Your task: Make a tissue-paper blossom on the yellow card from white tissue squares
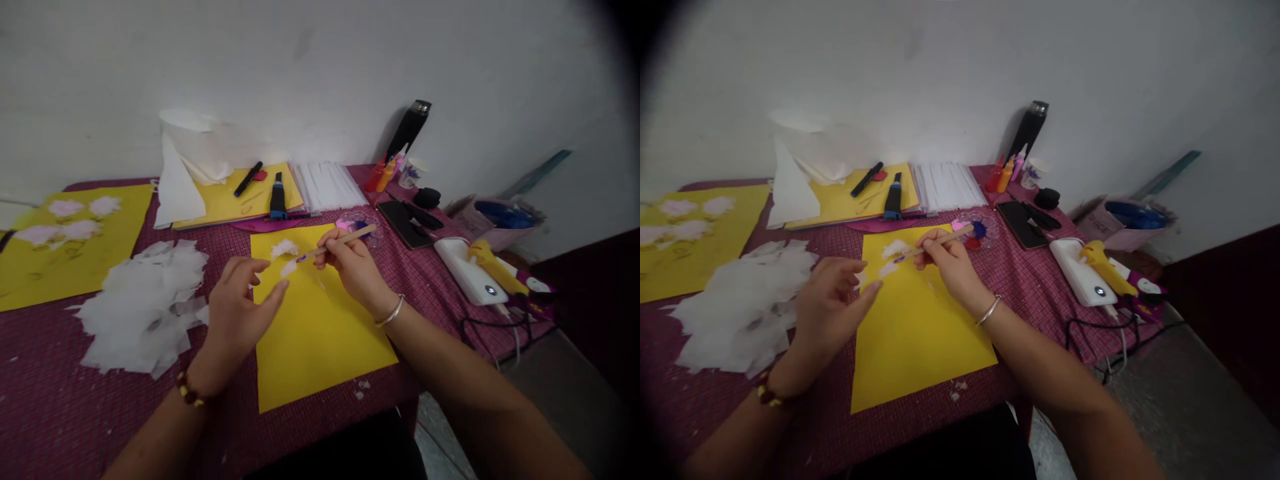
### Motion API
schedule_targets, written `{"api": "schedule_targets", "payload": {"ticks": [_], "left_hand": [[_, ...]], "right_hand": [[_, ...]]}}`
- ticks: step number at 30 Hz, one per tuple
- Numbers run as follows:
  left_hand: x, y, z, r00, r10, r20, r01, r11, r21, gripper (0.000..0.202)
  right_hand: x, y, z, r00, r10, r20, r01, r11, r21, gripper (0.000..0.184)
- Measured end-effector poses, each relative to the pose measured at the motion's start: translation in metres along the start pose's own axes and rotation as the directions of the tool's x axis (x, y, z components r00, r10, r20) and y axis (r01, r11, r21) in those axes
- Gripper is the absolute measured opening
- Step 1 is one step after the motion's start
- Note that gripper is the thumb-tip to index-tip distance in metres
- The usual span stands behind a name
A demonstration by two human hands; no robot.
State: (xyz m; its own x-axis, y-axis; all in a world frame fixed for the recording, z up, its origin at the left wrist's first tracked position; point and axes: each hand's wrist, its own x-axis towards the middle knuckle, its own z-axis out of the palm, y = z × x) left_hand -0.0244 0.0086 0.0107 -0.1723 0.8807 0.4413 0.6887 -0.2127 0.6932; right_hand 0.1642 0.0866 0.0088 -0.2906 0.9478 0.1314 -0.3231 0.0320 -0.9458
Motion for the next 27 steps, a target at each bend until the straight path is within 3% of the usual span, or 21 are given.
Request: {"api": "schedule_targets", "payload": {"ticks": [3,7,9,11,14,16,20,23,27], "left_hand": [[-0.007,0.007,0.005,0.983,0.182,-0.010,-0.180,0.977,0.116,0.021],[-0.006,0.005,0.007,0.981,0.194,-0.009,-0.192,0.975,0.115,0.010],[-0.003,0.004,0.005,0.995,0.102,-0.004,-0.102,0.994,0.038,0.003],[-0.001,0.003,0.005,0.995,-0.092,0.038,0.096,0.989,-0.114,0.010],[0.002,-0.001,0.007,0.899,-0.389,0.203,0.439,0.806,-0.398,0.017],[0.003,-0.005,0.009,0.838,-0.462,0.290,0.544,0.672,-0.503,0.019],[0.002,-0.008,0.013,0.827,-0.476,0.301,0.560,0.639,-0.528,0.021],[0.001,-0.005,0.014,0.825,-0.489,0.285,0.562,0.650,-0.511,0.019],[0.016,-0.011,0.004,0.868,-0.432,0.243,0.496,0.771,-0.400,0.016]], "right_hand": [[-0.010,-0.009,0.009,0.995,-0.093,0.039,0.098,0.985,-0.141,0.012],[-0.017,-0.012,0.012,0.990,-0.109,0.085,0.125,0.970,-0.208,0.014],[-0.017,-0.011,0.010,0.988,-0.104,0.113,0.124,0.973,-0.194,0.015],[-0.015,-0.009,0.005,0.986,-0.093,0.140,0.116,0.980,-0.160,0.015],[-0.011,-0.006,-0.002,0.985,-0.066,0.160,0.084,0.991,-0.106,0.016],[-0.008,-0.005,-0.006,0.991,-0.040,0.127,0.048,0.997,-0.060,0.017],[-0.007,-0.004,-0.006,0.999,-0.001,0.050,0.001,1.000,-0.001,0.022],[-0.008,-0.004,-0.005,0.997,-0.008,0.080,0.011,0.999,-0.046,0.020],[-0.003,-0.006,-0.010,0.997,-0.082,0.013,0.083,0.994,-0.078,0.015]]}}
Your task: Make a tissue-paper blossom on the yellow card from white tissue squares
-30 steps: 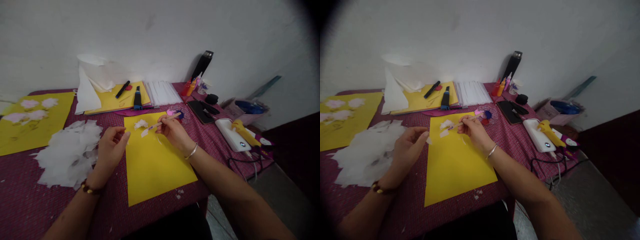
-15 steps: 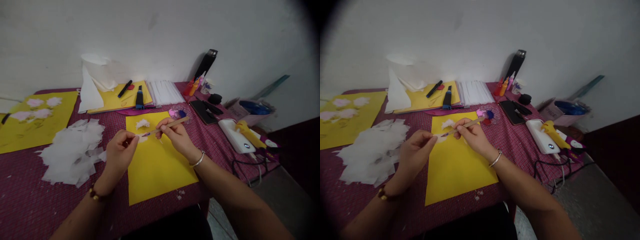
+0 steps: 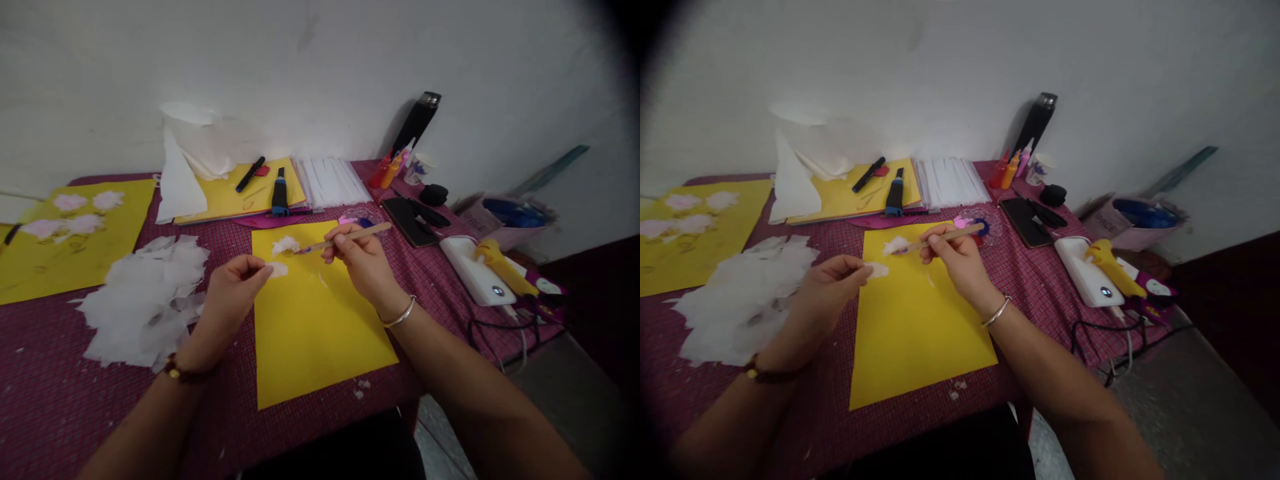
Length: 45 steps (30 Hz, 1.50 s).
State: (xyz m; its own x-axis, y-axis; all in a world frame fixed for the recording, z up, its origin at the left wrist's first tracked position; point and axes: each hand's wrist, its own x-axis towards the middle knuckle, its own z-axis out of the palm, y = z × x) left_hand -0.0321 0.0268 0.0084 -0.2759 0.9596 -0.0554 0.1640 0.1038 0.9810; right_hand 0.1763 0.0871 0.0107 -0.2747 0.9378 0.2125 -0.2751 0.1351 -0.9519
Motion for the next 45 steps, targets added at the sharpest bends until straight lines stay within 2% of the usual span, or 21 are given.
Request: {"api": "schedule_targets", "payload": {"ticks": [3,5,8,11,13,15,17,20,26,28,30,34,36,40,43,45], "left_hand": [[0.026,0.011,-0.016,0.995,0.041,0.091,-0.056,0.983,0.172,0.013],[0.047,0.019,-0.024,0.988,-0.005,0.155,-0.021,0.986,0.165,0.012],[0.075,0.027,-0.025,0.972,-0.081,0.222,0.106,0.989,-0.102,0.013],[0.093,0.024,-0.018,0.961,-0.120,0.248,0.219,0.877,-0.427,0.014],[0.100,0.015,-0.014,0.955,-0.132,0.265,0.258,0.809,-0.528,0.014],[0.102,0.003,-0.012,0.945,-0.148,0.290,0.289,0.790,-0.540,0.014],[0.102,-0.008,-0.011,0.935,-0.171,0.310,0.315,0.800,-0.510,0.013],[0.100,-0.019,-0.014,0.925,-0.180,0.335,0.330,0.817,-0.473,0.014],[0.100,-0.027,-0.022,0.897,-0.114,0.426,0.293,0.876,-0.382,0.013],[0.100,-0.027,-0.023,0.899,-0.096,0.427,0.261,0.901,-0.346,0.014],[0.099,-0.027,-0.021,0.903,-0.094,0.419,0.226,0.933,-0.278,0.014],[0.094,-0.020,-0.005,0.896,-0.128,0.425,0.157,0.987,-0.034,0.016],[0.093,-0.015,0.006,0.902,-0.149,0.406,0.121,0.988,0.094,0.017],[0.091,-0.007,0.021,0.940,-0.162,0.299,0.067,0.951,0.303,0.014],[0.092,-0.005,0.024,0.953,-0.162,0.256,0.063,0.933,0.354,0.012],[0.093,-0.006,0.024,0.956,-0.153,0.250,0.052,0.928,0.369,0.011]], "right_hand": [[0.007,0.001,-0.009,0.992,-0.033,-0.120,0.035,0.999,0.019,0.013],[0.011,0.004,-0.015,0.988,-0.024,-0.154,0.024,1.000,0.000,0.013],[0.014,0.011,-0.018,0.990,-0.011,-0.139,0.002,0.998,-0.063,0.015],[0.018,0.017,-0.015,0.998,-0.007,-0.065,-0.002,0.992,-0.128,0.017],[0.023,0.021,-0.012,1.000,0.014,0.010,-0.012,0.983,-0.185,0.017],[0.029,0.027,-0.009,0.996,0.048,0.079,-0.027,0.968,-0.248,0.015],[0.035,0.033,-0.007,0.992,0.079,0.101,-0.046,0.956,-0.290,0.014],[0.042,0.043,-0.004,0.994,0.098,0.053,-0.078,0.951,-0.298,0.012],[0.046,0.056,-0.003,0.994,0.105,-0.020,-0.107,0.965,-0.238,0.011],[0.047,0.058,-0.004,0.993,0.108,-0.042,-0.115,0.971,-0.212,0.011],[0.048,0.060,-0.004,0.992,0.110,-0.055,-0.119,0.974,-0.194,0.010],[0.049,0.061,-0.004,0.991,0.119,-0.067,-0.130,0.972,-0.195,0.009],[0.050,0.061,-0.003,0.990,0.125,-0.067,-0.136,0.971,-0.199,0.009],[0.049,0.056,-0.005,0.991,0.106,-0.085,-0.120,0.976,-0.182,0.011],[0.046,0.048,-0.006,0.989,0.018,-0.149,-0.041,0.988,-0.151,0.014],[0.041,0.042,-0.005,0.988,-0.064,-0.144,0.039,0.985,-0.168,0.016]]}}
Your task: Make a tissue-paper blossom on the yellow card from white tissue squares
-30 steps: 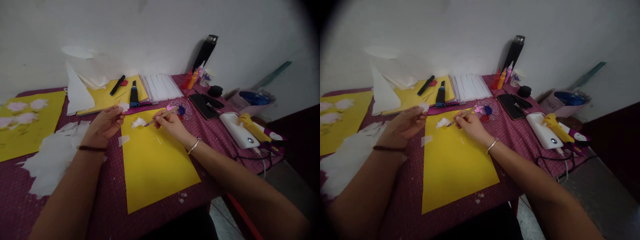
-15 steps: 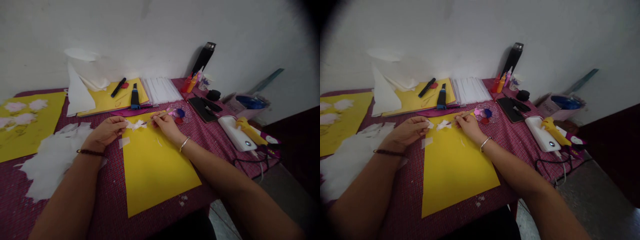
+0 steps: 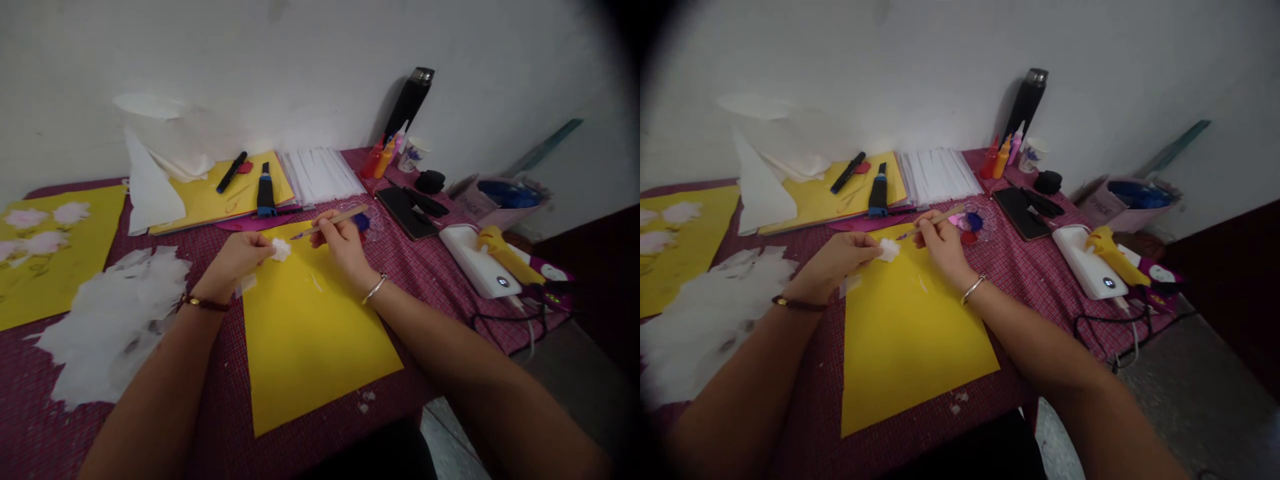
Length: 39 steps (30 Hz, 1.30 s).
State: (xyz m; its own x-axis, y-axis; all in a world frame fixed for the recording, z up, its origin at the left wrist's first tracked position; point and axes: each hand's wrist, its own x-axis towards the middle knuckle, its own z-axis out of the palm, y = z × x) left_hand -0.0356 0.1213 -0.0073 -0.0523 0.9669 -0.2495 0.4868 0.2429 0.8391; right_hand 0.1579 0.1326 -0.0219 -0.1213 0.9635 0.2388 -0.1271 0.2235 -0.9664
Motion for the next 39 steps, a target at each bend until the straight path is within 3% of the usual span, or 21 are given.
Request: {"api": "schedule_targets", "payload": {"ticks": [5,9,17,21,25,29,33,36,39], "left_hand": [[0.002,-0.002,0.003,0.999,0.029,-0.031,-0.028,0.999,0.035,0.009],[0.003,-0.002,0.005,0.998,0.036,-0.060,-0.034,0.999,0.036,0.009],[0.002,-0.005,0.005,0.996,0.061,-0.067,-0.066,0.995,-0.075,0.013],[0.000,-0.005,0.003,0.997,0.039,-0.068,-0.049,0.985,-0.163,0.014],[-0.004,-0.009,-0.001,0.995,0.096,-0.005,-0.095,0.978,-0.187,0.007],[-0.007,-0.016,-0.005,0.974,0.210,0.082,-0.186,0.955,-0.232,0.019],[-0.006,-0.018,-0.002,0.948,0.315,0.045,-0.300,0.933,-0.200,0.019],[-0.002,-0.020,0.002,0.909,0.416,0.027,-0.411,0.905,-0.104,0.013],[0.001,-0.024,0.002,0.843,0.534,0.066,-0.538,0.842,0.050,0.012]], "right_hand": [[-0.013,-0.004,0.006,0.976,-0.122,0.180,0.158,0.968,-0.197,0.017],[-0.014,0.000,0.008,0.940,-0.159,0.303,0.282,0.860,-0.425,0.019],[-0.009,-0.008,0.013,0.895,-0.070,0.440,0.364,0.685,-0.631,0.024],[-0.006,-0.010,0.017,0.901,-0.052,0.431,0.367,0.622,-0.692,0.022],[-0.005,-0.005,0.017,0.920,-0.045,0.389,0.309,0.694,-0.650,0.021],[-0.002,0.004,0.013,0.949,-0.056,0.311,0.217,0.831,-0.513,0.022],[0.002,0.011,0.011,0.961,-0.054,0.273,0.165,0.899,-0.405,0.020],[0.005,0.015,0.010,0.968,-0.028,0.251,0.125,0.916,-0.380,0.019],[0.010,0.021,0.010,0.974,0.009,0.226,0.075,0.930,-0.360,0.018]]}}
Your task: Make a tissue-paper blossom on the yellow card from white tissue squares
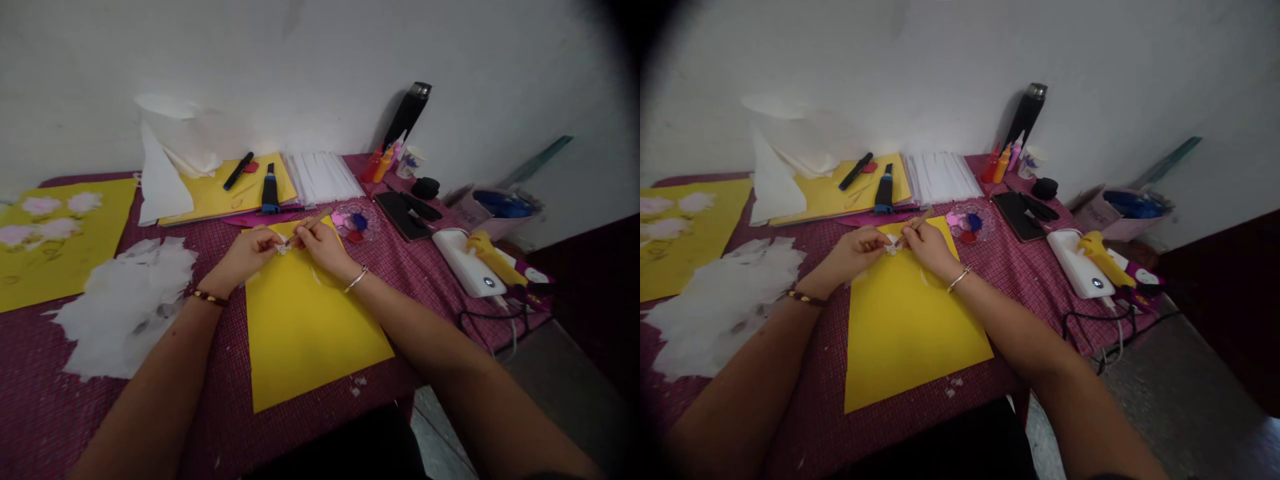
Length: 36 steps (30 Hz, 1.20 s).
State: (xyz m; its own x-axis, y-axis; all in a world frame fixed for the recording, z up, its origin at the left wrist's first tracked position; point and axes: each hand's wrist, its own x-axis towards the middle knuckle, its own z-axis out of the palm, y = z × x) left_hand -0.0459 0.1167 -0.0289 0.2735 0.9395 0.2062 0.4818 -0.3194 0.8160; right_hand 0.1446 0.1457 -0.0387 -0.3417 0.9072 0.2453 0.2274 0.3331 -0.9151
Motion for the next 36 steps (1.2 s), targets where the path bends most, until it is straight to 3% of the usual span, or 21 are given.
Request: {"api": "schedule_targets", "payload": {"ticks": [8,16,21,26,29,36], "left_hand": [[0.005,0.001,-0.003,0.994,0.076,0.077,-0.092,0.970,0.227,0.014],[0.009,0.005,0.002,0.998,-0.070,0.005,0.063,0.935,0.348,0.010],[0.012,0.006,0.004,0.989,-0.147,-0.023,0.146,0.934,0.327,0.008],[0.015,0.012,0.004,0.958,-0.282,-0.050,0.286,0.937,0.201,0.008],[0.016,0.014,0.003,0.952,-0.302,-0.046,0.305,0.938,0.164,0.008],[0.015,0.011,0.002,0.953,-0.300,-0.033,0.302,0.949,0.088,0.007]], "right_hand": [[0.008,0.006,0.002,0.995,0.101,0.006,-0.101,0.983,0.155,0.011],[0.009,0.002,-0.001,0.988,0.152,-0.027,-0.139,0.951,0.277,0.013],[0.002,-0.006,-0.010,0.989,0.074,-0.128,-0.025,0.937,0.347,0.016],[-0.013,-0.014,-0.007,0.999,-0.037,-0.023,0.041,0.961,0.272,0.019],[-0.017,-0.012,-0.003,0.997,-0.074,0.028,0.069,0.986,0.153,0.019],[-0.010,-0.002,-0.004,0.995,-0.098,-0.014,0.098,0.995,-0.011,0.017]]}}
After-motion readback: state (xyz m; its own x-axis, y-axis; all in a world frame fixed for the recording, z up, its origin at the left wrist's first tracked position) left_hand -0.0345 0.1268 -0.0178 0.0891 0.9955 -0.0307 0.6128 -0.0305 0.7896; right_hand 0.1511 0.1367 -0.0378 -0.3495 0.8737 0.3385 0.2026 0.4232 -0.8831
